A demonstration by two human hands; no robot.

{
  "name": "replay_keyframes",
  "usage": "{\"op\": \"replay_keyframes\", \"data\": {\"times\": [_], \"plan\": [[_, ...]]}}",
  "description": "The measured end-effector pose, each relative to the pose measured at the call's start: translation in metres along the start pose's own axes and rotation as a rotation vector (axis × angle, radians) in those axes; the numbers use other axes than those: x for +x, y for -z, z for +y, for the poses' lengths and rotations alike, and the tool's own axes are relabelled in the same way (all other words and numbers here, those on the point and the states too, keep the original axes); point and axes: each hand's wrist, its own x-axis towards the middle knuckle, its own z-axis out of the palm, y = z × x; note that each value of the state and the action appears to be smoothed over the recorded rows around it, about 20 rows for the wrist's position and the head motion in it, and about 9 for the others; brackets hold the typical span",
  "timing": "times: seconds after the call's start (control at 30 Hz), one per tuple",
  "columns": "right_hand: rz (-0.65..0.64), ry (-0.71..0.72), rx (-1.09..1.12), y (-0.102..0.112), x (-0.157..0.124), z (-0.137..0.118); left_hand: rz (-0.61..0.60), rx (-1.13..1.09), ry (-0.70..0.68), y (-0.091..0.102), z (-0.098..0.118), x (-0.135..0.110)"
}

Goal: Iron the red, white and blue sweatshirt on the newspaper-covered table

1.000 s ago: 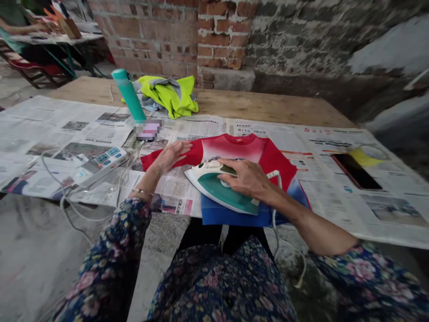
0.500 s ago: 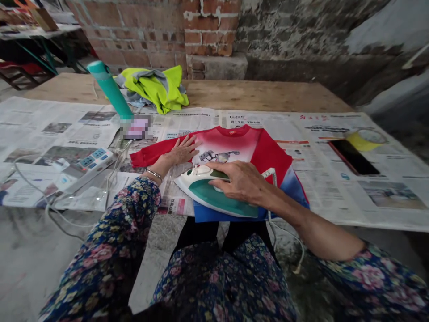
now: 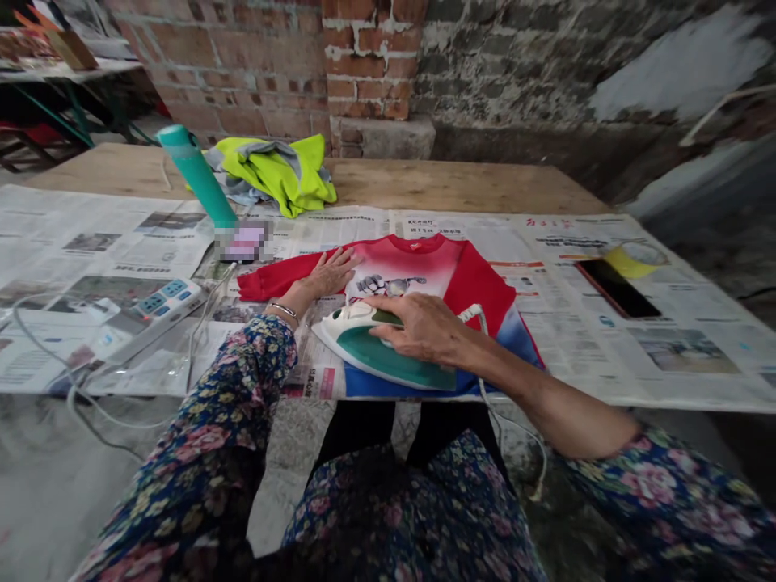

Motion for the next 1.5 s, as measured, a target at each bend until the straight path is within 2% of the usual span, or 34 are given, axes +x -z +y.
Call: {"op": "replay_keyframes", "data": {"times": [0.1, 0.23, 0.43, 0.63, 0.9, 1.03, 1.1, 1.17, 1.27, 1.3, 1.4, 1.5], "plan": [[0.008, 0.038, 0.034, -0.006, -0.022, 0.001, 0.026, -0.010, 0.019, -0.003, 0.002, -0.001], [0.081, 0.126, 0.051, -0.015, -0.050, 0.011, 0.065, -0.016, 0.039, -0.009, 0.002, -0.002], [0.159, 0.172, 0.055, -0.028, -0.076, 0.015, 0.123, -0.041, 0.034, -0.011, 0.001, -0.005], [0.205, -0.007, -0.032, -0.038, -0.109, 0.011, 0.134, -0.095, 0.030, -0.006, 0.000, -0.004], [0.356, -0.331, 0.011, -0.027, -0.159, 0.042, 0.150, -0.076, 0.024, 0.012, 0.011, -0.015], [0.392, -0.475, 0.031, -0.024, -0.176, 0.051, 0.174, -0.024, 0.019, 0.027, 0.027, -0.025], [0.418, -0.499, 0.021, -0.026, -0.180, 0.050, 0.194, 0.001, -0.002, 0.029, 0.043, -0.040], [0.440, -0.488, 0.009, -0.031, -0.179, 0.046, 0.206, 0.021, -0.040, 0.022, 0.063, -0.067], [0.412, -0.424, 0.019, -0.038, -0.172, 0.031, 0.227, 0.055, -0.112, -0.004, 0.091, -0.125], [0.390, -0.404, 0.024, -0.039, -0.168, 0.025, 0.248, 0.062, -0.099, -0.014, 0.097, -0.144], [0.337, -0.370, 0.017, -0.041, -0.155, 0.006, 0.285, 0.064, -0.038, -0.041, 0.103, -0.185], [0.309, -0.381, -0.002, -0.039, -0.148, -0.003, 0.300, 0.042, -0.018, -0.053, 0.100, -0.196]]}}
